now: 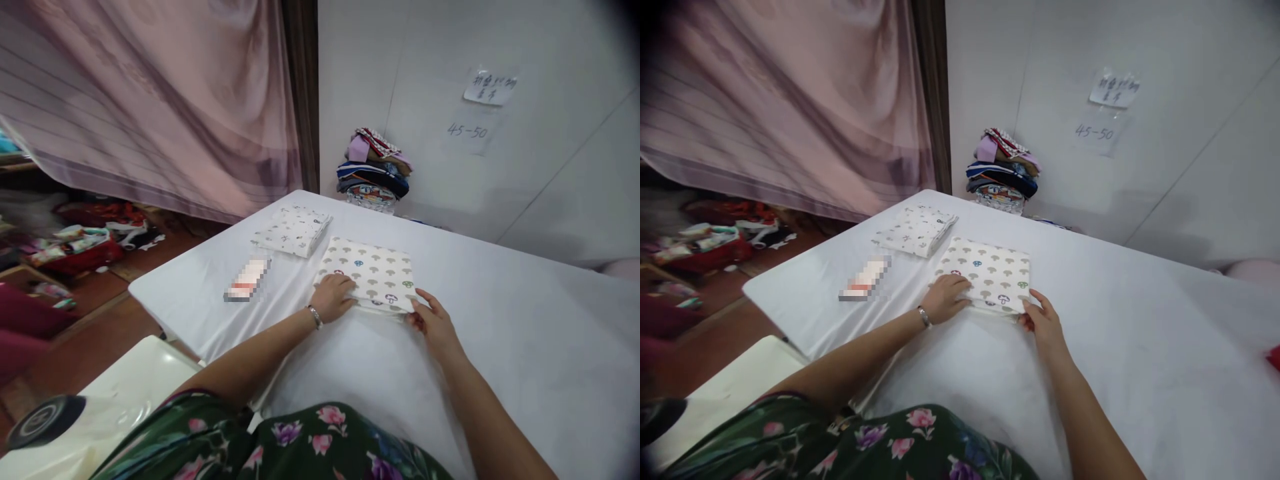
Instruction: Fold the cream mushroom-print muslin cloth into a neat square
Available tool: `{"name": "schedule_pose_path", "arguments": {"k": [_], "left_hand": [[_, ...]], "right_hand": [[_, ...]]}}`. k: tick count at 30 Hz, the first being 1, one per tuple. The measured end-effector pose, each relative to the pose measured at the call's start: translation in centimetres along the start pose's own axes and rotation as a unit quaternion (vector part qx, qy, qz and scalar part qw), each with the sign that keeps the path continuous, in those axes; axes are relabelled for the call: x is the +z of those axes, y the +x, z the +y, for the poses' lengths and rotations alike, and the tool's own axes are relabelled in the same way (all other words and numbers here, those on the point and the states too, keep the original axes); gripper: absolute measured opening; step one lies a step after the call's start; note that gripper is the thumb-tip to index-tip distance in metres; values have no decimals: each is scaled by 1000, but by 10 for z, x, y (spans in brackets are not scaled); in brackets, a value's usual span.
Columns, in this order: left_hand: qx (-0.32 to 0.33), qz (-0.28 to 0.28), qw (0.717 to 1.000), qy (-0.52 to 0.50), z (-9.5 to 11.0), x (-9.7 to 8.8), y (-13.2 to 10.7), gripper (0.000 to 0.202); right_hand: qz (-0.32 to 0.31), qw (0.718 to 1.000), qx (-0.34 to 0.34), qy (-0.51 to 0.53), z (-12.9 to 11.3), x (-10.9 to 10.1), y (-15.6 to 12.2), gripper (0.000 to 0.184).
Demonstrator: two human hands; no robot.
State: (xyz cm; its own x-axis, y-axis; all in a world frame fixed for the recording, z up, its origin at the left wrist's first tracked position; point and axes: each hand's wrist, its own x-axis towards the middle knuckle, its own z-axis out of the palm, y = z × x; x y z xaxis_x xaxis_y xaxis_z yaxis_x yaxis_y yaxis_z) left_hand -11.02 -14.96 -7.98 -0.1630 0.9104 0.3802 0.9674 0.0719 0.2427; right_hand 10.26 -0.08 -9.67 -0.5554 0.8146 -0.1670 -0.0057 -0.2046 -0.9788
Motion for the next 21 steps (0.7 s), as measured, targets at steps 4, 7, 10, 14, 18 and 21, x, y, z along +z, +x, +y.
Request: {"name": "schedule_pose_path", "arguments": {"k": [4, 7, 10, 14, 18, 21], "left_hand": [[-6, 21, 1000, 20, -16, -10, -8, 37], [-20, 24, 999, 26, -21, -16, -10, 33], [-32, 11, 999, 34, -27, -21, -13, 24], [-37, -2, 999, 37, -35, -27, -16, 24], [-43, 23, 998, 34, -24, -27, -7, 21], [1, 42, 999, 4, 4, -17, 6, 22]], "right_hand": [[-8, 1000, -14, 6, -12, 4, 5, 61], [-17, 999, -38, 2, -21, 6, 6, 60], [-23, 999, -23, -35, -18, 4, 4, 60], [-24, 991, 55, -118, -3, -1, -3, 60], [-17, 992, 44, -116, 2, -1, -7, 56], [-14, 994, 24, -102, 2, 1, -6, 54]]}}
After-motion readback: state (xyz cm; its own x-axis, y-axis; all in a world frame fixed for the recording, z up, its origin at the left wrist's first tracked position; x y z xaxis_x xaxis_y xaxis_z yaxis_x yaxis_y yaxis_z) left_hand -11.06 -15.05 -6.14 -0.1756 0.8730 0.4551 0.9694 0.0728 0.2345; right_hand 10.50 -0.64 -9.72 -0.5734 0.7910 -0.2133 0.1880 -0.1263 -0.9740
